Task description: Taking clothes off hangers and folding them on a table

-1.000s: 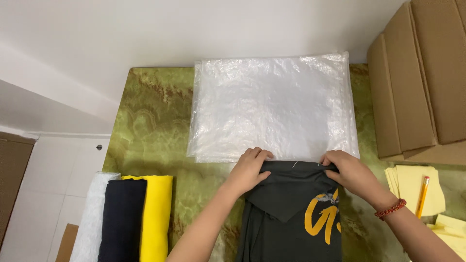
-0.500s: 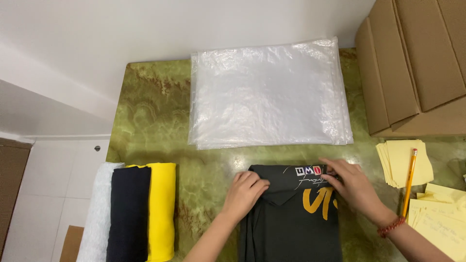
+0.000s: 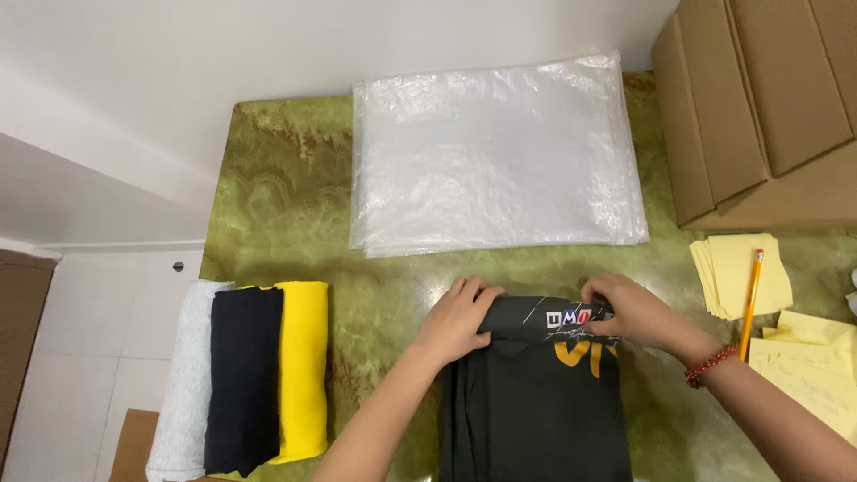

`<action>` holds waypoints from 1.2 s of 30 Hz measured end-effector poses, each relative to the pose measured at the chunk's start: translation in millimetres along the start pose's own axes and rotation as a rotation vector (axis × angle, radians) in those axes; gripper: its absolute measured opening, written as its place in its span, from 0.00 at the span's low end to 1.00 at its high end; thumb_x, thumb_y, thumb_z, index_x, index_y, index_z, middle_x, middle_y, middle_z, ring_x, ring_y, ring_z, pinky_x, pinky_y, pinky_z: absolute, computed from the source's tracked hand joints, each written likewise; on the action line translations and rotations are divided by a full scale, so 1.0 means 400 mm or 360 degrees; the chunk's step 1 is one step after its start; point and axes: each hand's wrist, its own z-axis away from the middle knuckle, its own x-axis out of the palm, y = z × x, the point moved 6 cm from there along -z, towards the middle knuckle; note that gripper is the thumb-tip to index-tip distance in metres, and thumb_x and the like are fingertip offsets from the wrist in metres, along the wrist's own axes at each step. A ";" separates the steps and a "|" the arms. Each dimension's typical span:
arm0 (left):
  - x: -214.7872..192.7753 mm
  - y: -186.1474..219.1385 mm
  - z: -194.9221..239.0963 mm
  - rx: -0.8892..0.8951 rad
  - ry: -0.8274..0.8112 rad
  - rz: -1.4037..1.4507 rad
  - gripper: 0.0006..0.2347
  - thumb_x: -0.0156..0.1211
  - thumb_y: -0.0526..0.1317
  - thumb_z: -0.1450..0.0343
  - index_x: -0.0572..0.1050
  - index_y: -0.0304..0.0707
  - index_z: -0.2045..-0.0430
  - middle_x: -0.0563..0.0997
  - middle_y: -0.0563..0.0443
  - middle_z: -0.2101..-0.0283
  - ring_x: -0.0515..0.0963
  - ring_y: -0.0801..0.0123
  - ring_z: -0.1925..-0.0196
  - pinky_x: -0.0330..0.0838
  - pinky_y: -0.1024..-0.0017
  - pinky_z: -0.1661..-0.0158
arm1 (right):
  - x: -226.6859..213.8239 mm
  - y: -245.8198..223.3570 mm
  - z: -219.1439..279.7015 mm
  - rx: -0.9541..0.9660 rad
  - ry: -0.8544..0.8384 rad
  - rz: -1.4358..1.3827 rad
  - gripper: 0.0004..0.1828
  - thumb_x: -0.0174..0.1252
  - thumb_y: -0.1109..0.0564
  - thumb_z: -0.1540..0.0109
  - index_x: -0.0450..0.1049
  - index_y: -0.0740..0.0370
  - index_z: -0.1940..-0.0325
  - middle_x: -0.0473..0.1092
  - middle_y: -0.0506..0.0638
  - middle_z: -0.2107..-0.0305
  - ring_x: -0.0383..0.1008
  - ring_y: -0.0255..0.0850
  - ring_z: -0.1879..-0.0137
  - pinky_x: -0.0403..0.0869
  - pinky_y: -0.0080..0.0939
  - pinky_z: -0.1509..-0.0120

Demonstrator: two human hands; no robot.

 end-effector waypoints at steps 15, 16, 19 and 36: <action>0.176 -0.121 0.082 0.0638 0.0761 -0.0760 0.28 0.80 0.36 0.46 0.73 0.41 0.51 0.73 0.50 0.52 0.73 0.57 0.44 0.75 0.62 0.46 | 0.059 -0.072 0.052 -0.0135 0.0583 0.0475 0.30 0.77 0.49 0.48 0.74 0.56 0.47 0.75 0.52 0.55 0.78 0.51 0.40 0.76 0.49 0.40; 0.166 -0.114 0.096 0.0646 0.0768 -0.0760 0.28 0.80 0.36 0.46 0.73 0.41 0.51 0.73 0.50 0.52 0.73 0.57 0.44 0.75 0.62 0.46 | 0.094 -0.046 0.050 -0.0130 0.0591 0.0480 0.30 0.77 0.49 0.48 0.74 0.56 0.47 0.75 0.52 0.55 0.78 0.51 0.40 0.76 0.49 0.40; 0.139 -0.086 0.175 0.0567 0.0870 -0.0757 0.28 0.80 0.33 0.44 0.72 0.43 0.50 0.70 0.49 0.52 0.72 0.56 0.45 0.71 0.56 0.44 | 0.198 -0.020 0.086 -0.0143 0.0781 0.0896 0.32 0.76 0.46 0.51 0.67 0.50 0.50 0.68 0.46 0.54 0.71 0.46 0.39 0.71 0.45 0.40; 0.029 -0.090 0.206 -0.0522 -0.0023 0.0422 0.38 0.70 0.53 0.28 0.60 0.34 0.27 0.67 0.29 0.31 0.61 0.37 0.25 0.56 0.37 0.30 | 0.058 -0.167 0.161 0.0050 0.0181 -0.0077 0.49 0.75 0.37 0.42 0.65 0.53 0.22 0.70 0.56 0.31 0.65 0.56 0.23 0.53 0.71 0.20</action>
